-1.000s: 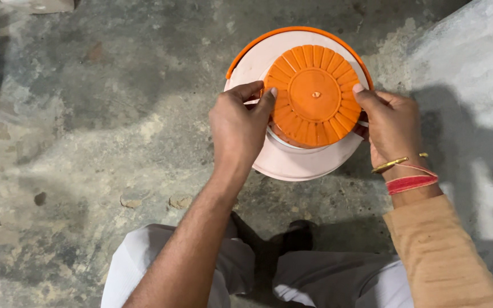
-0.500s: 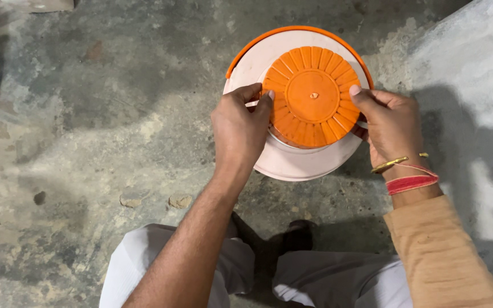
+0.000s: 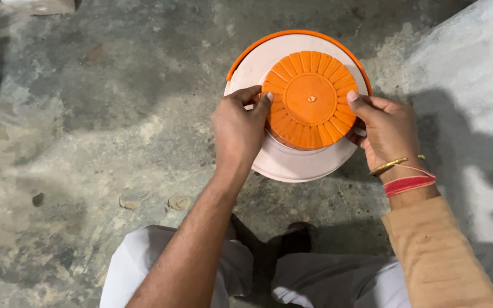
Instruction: The person carries a pink insulated water jug across the floor, removes its outer lid, seats the orange inner lid into the opening, and presses it firmly to close the jug. They then carry the closed jug to a group of similar jugs, set it down, pick up another jug, and repeat the lid seating and pressing.
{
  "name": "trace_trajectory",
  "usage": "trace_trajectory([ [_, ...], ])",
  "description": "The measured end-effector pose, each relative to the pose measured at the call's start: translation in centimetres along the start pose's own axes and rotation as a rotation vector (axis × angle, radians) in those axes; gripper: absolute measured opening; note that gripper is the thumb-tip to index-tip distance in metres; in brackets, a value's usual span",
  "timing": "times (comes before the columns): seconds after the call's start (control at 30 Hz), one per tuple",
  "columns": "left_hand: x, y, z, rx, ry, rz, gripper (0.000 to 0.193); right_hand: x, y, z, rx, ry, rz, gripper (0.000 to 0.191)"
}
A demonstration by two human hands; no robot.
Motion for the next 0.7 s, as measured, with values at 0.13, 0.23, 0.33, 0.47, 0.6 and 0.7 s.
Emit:
trace_trajectory([
  [0.13, 0.0, 0.0, 0.0, 0.017, 0.004, 0.037, 0.037, 0.2, 0.2, 0.1, -0.046, 0.049, -0.008, 0.027],
  [0.23, 0.1, 0.2, 0.1, 0.033, 0.04, 0.074, 0.036, 0.3, 0.1, 0.3, -0.049, 0.092, -0.013, 0.027],
  [0.33, 0.1, 0.4, 0.0, 0.024, 0.039, 0.023, 0.038, 0.4, -0.1, 0.6, -0.008, 0.07, -0.044, 0.028],
  [0.47, 0.0, 0.4, -0.2, 0.02, -0.012, -0.037, 0.041, 0.5, -0.7, 0.7, 0.016, 0.052, -0.05, 0.025],
  [0.6, -0.3, 0.0, -0.1, 0.036, -0.037, -0.044, 0.04, 0.8, -1.2, 0.5, 0.018, 0.032, -0.027, 0.023],
  [0.7, -0.3, -0.1, 0.0, 0.055, 0.037, 0.121, 0.038, 1.0, -1.2, 0.5, 0.02, 0.032, -0.009, 0.022],
])
Point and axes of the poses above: each hand's wrist, its own x-axis towards the middle knuckle, its own z-axis out of the back of the hand, y = z × x, the point moved 1 cm from there along x, towards the middle knuckle, and after that the axes turned 7 degrees about y, right-handed, at the moved point
